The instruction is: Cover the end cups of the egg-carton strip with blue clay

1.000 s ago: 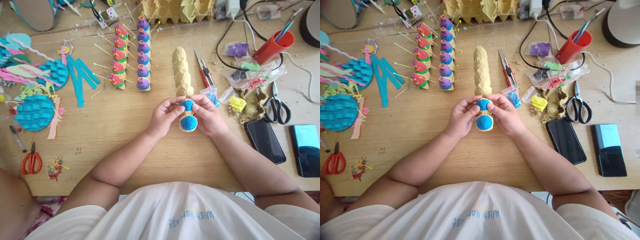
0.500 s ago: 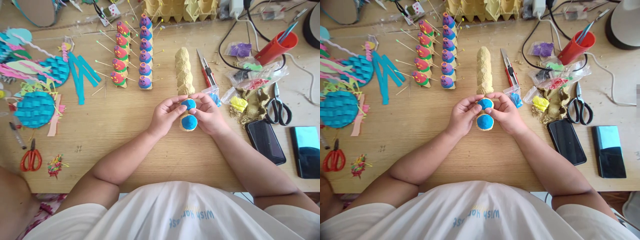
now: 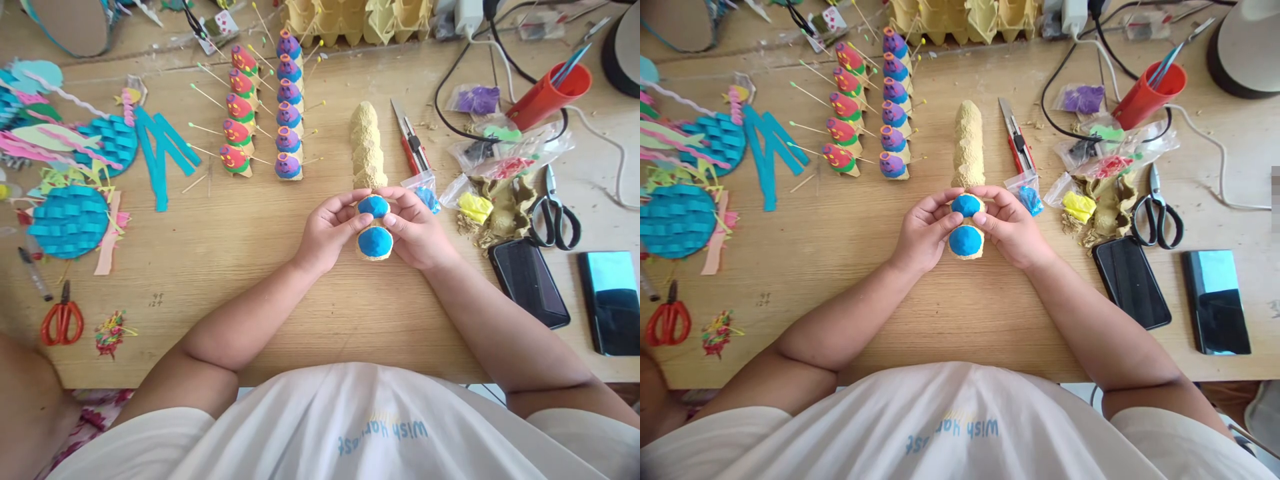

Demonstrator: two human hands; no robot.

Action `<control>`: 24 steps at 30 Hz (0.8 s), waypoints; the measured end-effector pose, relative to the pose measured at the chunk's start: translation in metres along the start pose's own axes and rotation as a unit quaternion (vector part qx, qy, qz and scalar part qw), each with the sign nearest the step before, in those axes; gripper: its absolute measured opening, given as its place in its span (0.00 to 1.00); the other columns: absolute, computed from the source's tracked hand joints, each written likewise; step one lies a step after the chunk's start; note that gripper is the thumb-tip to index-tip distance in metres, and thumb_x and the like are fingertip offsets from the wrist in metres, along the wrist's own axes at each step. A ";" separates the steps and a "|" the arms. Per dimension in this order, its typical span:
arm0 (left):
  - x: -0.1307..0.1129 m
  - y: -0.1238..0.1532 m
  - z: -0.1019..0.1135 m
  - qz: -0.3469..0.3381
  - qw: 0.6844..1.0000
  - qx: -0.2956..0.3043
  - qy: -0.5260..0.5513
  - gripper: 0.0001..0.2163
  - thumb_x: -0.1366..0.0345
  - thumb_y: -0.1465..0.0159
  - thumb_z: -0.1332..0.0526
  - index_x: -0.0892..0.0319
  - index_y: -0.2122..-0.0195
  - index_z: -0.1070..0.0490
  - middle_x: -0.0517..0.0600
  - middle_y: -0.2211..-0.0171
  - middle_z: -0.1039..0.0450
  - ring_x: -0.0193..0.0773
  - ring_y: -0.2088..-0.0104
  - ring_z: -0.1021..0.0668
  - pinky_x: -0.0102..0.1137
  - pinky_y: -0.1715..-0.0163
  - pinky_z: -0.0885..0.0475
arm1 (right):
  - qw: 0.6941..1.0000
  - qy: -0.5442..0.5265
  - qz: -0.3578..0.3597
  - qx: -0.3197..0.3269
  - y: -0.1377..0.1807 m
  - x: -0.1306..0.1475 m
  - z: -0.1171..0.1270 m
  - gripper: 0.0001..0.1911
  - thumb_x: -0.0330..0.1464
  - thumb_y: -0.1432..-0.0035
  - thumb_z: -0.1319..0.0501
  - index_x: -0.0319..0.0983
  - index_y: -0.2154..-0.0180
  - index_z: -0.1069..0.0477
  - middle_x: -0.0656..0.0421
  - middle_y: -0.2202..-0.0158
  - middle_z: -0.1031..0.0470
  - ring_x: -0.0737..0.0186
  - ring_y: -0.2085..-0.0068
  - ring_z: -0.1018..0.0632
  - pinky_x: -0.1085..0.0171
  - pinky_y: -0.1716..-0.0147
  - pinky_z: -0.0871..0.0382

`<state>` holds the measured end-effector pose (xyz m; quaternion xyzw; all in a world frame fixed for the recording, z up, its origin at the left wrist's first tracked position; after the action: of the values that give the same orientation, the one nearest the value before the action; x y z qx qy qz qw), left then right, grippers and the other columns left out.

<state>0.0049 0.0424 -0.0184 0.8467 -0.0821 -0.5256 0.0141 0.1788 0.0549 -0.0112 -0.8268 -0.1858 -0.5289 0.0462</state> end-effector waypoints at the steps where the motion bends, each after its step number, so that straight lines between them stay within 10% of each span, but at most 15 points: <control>1: 0.000 -0.001 0.000 0.002 1.000 0.000 0.000 0.26 0.49 0.46 0.12 0.49 0.49 0.13 0.44 0.66 0.12 0.35 0.66 0.13 0.31 0.60 0.18 | 1.000 -0.002 0.001 -0.002 0.001 0.000 0.000 0.28 0.50 0.46 0.14 0.50 0.49 0.19 0.61 0.50 0.11 0.56 0.53 0.11 0.55 0.51 0.11; 24: 0.000 -0.002 -0.003 0.042 0.998 0.033 0.040 0.27 0.52 0.48 0.11 0.51 0.51 0.17 0.43 0.64 0.10 0.32 0.66 0.12 0.28 0.61 0.17 | 0.999 0.004 0.041 -0.031 0.001 -0.001 0.000 0.25 0.51 0.45 0.15 0.48 0.52 0.16 0.61 0.54 0.11 0.58 0.55 0.12 0.58 0.53 0.12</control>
<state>0.0079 0.0442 -0.0173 0.8627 -0.1346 -0.4874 0.0111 0.1786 0.0536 -0.0116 -0.8327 -0.1354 -0.5352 0.0426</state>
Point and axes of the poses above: each hand's wrist, its own y-axis away from the middle knuckle, its own z-axis out of the back of the hand, x = y × z, the point moved 3 cm from there along -y, towards the middle knuckle
